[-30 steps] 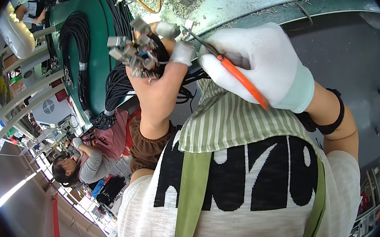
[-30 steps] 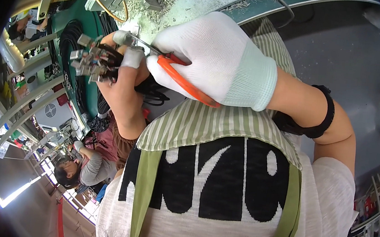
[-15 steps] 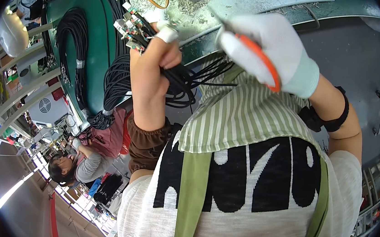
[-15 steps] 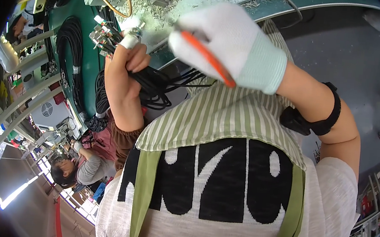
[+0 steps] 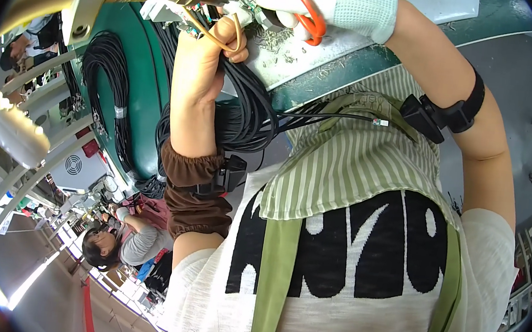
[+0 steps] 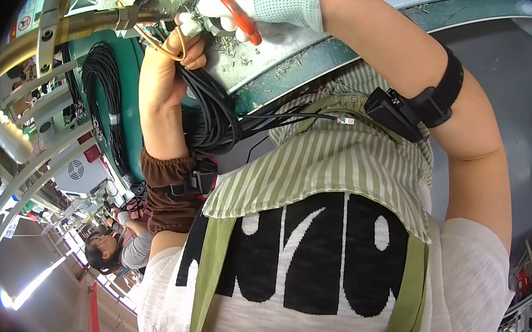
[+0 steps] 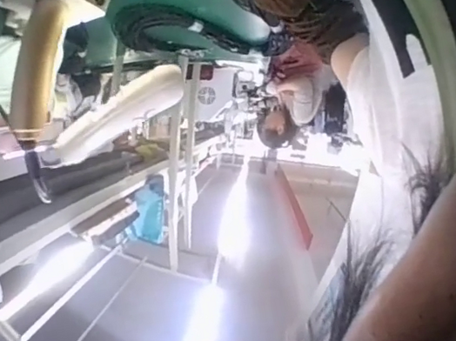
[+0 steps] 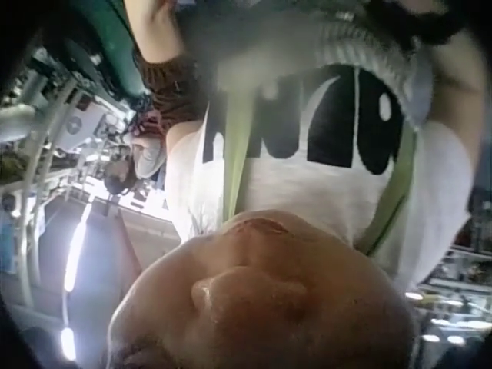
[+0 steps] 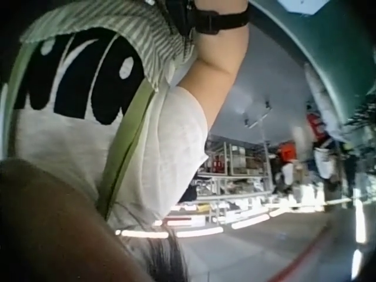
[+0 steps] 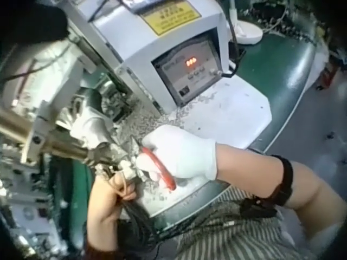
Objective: The person picks up a bundle of cables, positions the connector ends under a machine, and trims the wire ends using shears.
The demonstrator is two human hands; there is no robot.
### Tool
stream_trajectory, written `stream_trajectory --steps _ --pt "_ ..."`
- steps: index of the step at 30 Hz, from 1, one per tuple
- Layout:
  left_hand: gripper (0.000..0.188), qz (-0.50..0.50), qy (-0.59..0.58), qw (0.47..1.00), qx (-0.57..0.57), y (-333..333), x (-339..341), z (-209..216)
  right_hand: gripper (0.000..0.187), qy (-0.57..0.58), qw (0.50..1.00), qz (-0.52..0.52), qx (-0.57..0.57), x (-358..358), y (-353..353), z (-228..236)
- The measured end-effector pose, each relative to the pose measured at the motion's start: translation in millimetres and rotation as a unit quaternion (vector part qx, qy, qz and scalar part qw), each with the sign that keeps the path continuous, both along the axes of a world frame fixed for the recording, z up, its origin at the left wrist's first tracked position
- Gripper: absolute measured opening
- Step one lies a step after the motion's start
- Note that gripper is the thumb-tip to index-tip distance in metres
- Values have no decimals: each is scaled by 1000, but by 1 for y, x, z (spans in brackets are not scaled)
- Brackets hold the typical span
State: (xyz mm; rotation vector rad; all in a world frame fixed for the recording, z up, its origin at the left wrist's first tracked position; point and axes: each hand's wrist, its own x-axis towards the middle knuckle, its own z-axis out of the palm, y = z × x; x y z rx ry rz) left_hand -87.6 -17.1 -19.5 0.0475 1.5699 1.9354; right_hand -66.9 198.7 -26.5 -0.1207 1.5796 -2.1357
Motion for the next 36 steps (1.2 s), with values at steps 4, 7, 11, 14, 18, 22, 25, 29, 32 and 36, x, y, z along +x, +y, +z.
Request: stream_trajectory --steps 4,7,11,14,18,22,25,29,32,36 --pt "13 -13 84 993 -77 -3 -7 1 21 -2 1000 23 -6 -5 1 3" --pt "13 -11 117 985 -127 -4 -7 1 21 -47 998 32 31 -6 0 7" --pt "14 36 162 968 -188 8 2 6 23 -18 999 36 -20 -4 6 6" --pt "14 48 174 964 -195 10 6 8 24 -27 998 45 37 0 10 15" --pt "12 25 170 970 -172 9 7 7 24 -9 999 41 20 -1 11 7" --pt "10 22 168 971 -171 12 5 7 24 -29 998 49 30 -2 15 13" --pt "11 1 167 971 -170 15 4 9 24 69 997 28 26 -4 13 -4" --pt "13 -9 94 996 -10 12 11 4 24 181 976 -31 116 8 12 -4" --pt "16 258 124 953 -99 24 49 15 28 56 997 -26 47 39 23 13" --pt "19 144 99 983 60 -14 82 30 18 307 808 3 503 84 53 5"
